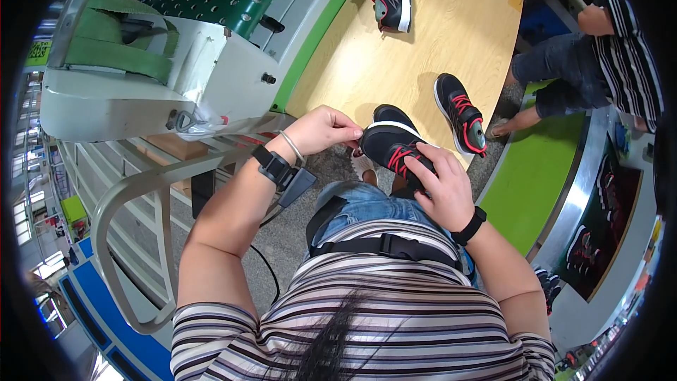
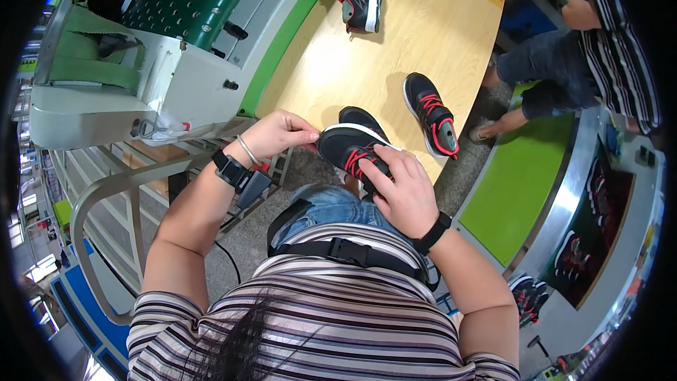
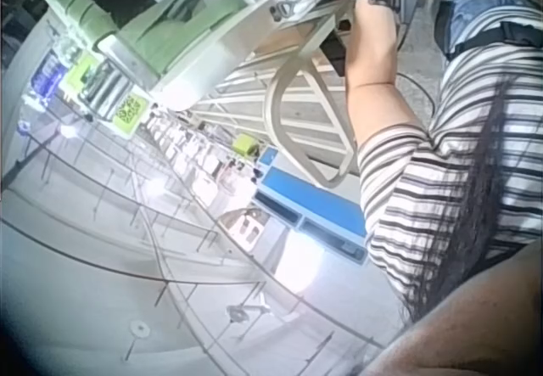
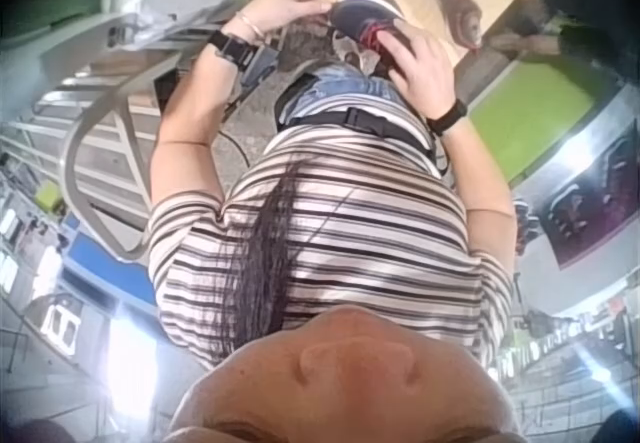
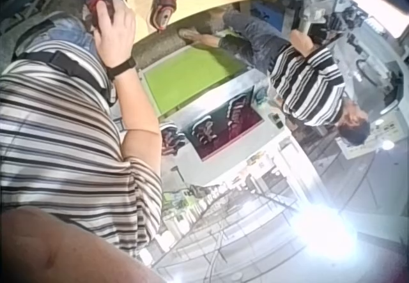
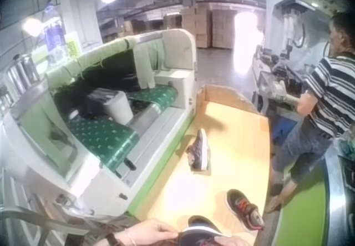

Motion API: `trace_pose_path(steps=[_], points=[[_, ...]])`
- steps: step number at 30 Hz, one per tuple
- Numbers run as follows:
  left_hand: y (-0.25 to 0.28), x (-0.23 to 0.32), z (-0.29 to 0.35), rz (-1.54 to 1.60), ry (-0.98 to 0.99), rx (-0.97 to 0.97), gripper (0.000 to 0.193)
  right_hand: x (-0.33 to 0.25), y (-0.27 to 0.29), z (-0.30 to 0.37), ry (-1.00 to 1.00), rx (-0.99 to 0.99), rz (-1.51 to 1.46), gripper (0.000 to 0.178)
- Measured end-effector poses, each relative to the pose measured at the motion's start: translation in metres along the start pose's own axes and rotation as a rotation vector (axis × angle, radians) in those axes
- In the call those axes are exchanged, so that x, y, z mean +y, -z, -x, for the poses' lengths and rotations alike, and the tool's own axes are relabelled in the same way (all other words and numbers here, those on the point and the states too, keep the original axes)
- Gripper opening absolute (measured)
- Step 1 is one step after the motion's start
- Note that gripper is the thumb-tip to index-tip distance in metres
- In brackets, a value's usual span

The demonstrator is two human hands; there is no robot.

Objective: The recorder is sorting and inspecting pairs of shoes coming from a conveyor system at a workstation.

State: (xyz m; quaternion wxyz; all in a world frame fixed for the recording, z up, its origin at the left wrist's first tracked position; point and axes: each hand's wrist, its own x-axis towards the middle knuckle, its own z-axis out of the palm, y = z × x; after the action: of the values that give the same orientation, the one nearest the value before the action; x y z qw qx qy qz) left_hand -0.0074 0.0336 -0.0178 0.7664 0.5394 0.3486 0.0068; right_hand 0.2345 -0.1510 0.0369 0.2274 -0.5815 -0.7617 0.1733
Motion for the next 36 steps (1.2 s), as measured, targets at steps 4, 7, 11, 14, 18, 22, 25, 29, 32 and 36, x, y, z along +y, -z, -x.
trace_pose_path(steps=[4, 7, 11, 14, 18, 22, 25, 29, 32, 36], points=[[0.0, 0.001, -0.001, -0.003, 0.007, -0.003, 0.021, 0.0, 0.0, 0.001, -0.013, -0.005, -0.009, 0.067], [0.0, 0.002, 0.0, 0.011, -0.002, -0.005, 0.021, 0.0, 0.0, 0.002, -0.023, -0.015, -0.015, 0.067], [0.0, 0.002, 0.0, 0.022, 0.006, -0.01, 0.021, 0.001, 0.0, 0.002, -0.016, -0.013, -0.017, 0.067], [0.0, 0.006, 0.001, -0.015, 0.004, -0.008, 0.021, 0.001, 0.0, 0.002, -0.012, -0.011, -0.024, 0.067], [0.0, 0.006, -0.001, -0.047, 0.004, -0.008, 0.02, 0.002, 0.0, 0.003, -0.018, -0.012, -0.026, 0.067], [0.001, 0.004, -0.001, -0.053, -0.005, -0.005, 0.019, 0.002, -0.001, 0.003, 0.01, 0.031, -0.004, 0.066], [-0.005, 0.003, 0.001, -0.065, -0.035, 0.045, 0.019, 0.003, -0.002, 0.004, 0.012, 0.044, -0.004, 0.065], [-0.017, 0.004, 0.005, -0.113, -0.046, 0.119, 0.018, 0.003, -0.005, 0.006, 0.013, 0.042, -0.015, 0.066], [-0.025, 0.001, 0.006, -0.201, -0.033, 0.206, 0.017, 0.0, -0.006, 0.004, 0.004, 0.045, 0.001, 0.065], [-0.025, 0.005, 0.008, -0.233, -0.046, 0.22, 0.019, -0.001, -0.008, 0.007, -0.005, 0.052, 0.013, 0.063]])
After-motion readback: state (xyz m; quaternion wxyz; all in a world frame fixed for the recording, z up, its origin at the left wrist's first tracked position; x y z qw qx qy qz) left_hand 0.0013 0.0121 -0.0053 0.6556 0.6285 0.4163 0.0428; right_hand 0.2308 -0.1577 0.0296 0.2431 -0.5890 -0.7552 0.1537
